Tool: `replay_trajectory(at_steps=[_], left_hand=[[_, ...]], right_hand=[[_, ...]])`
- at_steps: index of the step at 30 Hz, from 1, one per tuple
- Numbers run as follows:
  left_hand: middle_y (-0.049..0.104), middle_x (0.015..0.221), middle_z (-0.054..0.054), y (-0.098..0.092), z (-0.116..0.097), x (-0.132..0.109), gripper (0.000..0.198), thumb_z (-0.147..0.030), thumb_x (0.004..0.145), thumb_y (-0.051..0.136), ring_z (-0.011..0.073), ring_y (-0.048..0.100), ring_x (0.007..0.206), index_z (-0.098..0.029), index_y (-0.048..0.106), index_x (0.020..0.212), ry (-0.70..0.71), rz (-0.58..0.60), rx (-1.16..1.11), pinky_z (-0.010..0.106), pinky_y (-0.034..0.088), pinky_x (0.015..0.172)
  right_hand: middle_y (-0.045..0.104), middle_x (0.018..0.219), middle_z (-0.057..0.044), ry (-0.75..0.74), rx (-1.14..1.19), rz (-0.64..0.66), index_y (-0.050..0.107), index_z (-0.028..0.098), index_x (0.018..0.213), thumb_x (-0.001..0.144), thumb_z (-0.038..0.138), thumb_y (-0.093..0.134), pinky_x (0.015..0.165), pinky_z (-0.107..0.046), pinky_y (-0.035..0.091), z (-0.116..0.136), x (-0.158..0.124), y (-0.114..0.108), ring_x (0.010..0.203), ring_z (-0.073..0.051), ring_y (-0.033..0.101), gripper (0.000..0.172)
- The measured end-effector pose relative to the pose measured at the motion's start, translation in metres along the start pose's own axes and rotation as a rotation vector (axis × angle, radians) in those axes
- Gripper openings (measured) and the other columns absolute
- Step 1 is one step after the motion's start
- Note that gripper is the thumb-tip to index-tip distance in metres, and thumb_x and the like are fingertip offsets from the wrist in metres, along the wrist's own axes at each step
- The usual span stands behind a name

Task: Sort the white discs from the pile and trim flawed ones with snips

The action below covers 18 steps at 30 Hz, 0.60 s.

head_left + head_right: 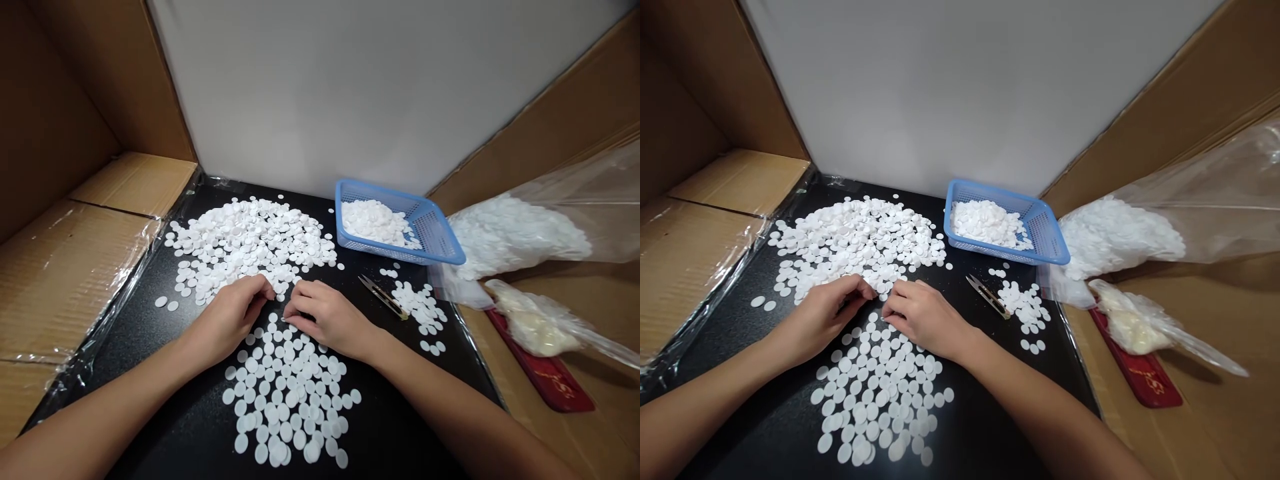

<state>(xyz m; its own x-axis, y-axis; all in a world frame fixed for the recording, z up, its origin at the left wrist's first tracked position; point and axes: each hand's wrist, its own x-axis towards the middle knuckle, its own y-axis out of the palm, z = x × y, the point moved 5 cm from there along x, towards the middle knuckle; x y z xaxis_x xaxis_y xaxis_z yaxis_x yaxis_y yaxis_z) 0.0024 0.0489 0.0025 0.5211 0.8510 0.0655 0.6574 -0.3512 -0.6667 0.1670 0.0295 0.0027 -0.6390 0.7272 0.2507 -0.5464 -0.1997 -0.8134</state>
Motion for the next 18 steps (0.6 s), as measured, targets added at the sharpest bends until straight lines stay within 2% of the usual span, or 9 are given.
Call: replay_trajectory(at_steps=[4,7,13,18], left_hand=[[0.068,0.094,0.003,0.003,-0.001,-0.001,0.013,-0.016,0.093,0.046,0.0198,0.063,0.085,-0.023,0.058,0.094,0.013,0.014,0.026,0.032,0.05,0.073],[0.066,0.097,0.004,0.005,-0.004,-0.002,0.016,-0.015,0.091,0.046,0.0211,0.063,0.088,-0.023,0.058,0.098,0.037,0.039,0.052,0.033,0.051,0.075],[0.063,0.097,0.003,0.009,-0.008,-0.002,0.015,-0.012,0.09,0.05,0.0209,0.061,0.089,-0.023,0.057,0.098,0.076,0.092,0.12,0.033,0.049,0.074],[0.063,0.094,0.002,0.015,-0.007,0.007,0.01,-0.013,0.092,0.052,0.0213,0.059,0.09,-0.021,0.058,0.095,0.111,0.057,0.184,0.033,0.048,0.076]], right_hand=[[0.063,0.087,-0.002,-0.045,-0.039,0.026,0.07,0.017,0.09,0.093,0.017,0.067,0.073,-0.031,0.04,0.003,0.0,-0.005,0.08,-0.015,0.058,0.004],[0.064,0.086,-0.001,0.001,0.026,0.053,0.069,0.018,0.09,0.092,0.016,0.068,0.075,-0.03,0.041,0.0,0.0,-0.006,0.08,-0.015,0.059,0.003],[0.066,0.09,-0.003,0.239,0.076,-0.181,0.065,0.02,0.091,0.095,0.012,0.059,0.076,-0.03,0.049,-0.025,-0.001,-0.016,0.084,-0.017,0.063,0.011],[0.066,0.091,-0.003,0.319,0.034,-0.227,0.069,0.021,0.093,0.093,0.014,0.062,0.075,-0.03,0.052,-0.037,-0.002,-0.019,0.082,-0.018,0.065,0.011]])
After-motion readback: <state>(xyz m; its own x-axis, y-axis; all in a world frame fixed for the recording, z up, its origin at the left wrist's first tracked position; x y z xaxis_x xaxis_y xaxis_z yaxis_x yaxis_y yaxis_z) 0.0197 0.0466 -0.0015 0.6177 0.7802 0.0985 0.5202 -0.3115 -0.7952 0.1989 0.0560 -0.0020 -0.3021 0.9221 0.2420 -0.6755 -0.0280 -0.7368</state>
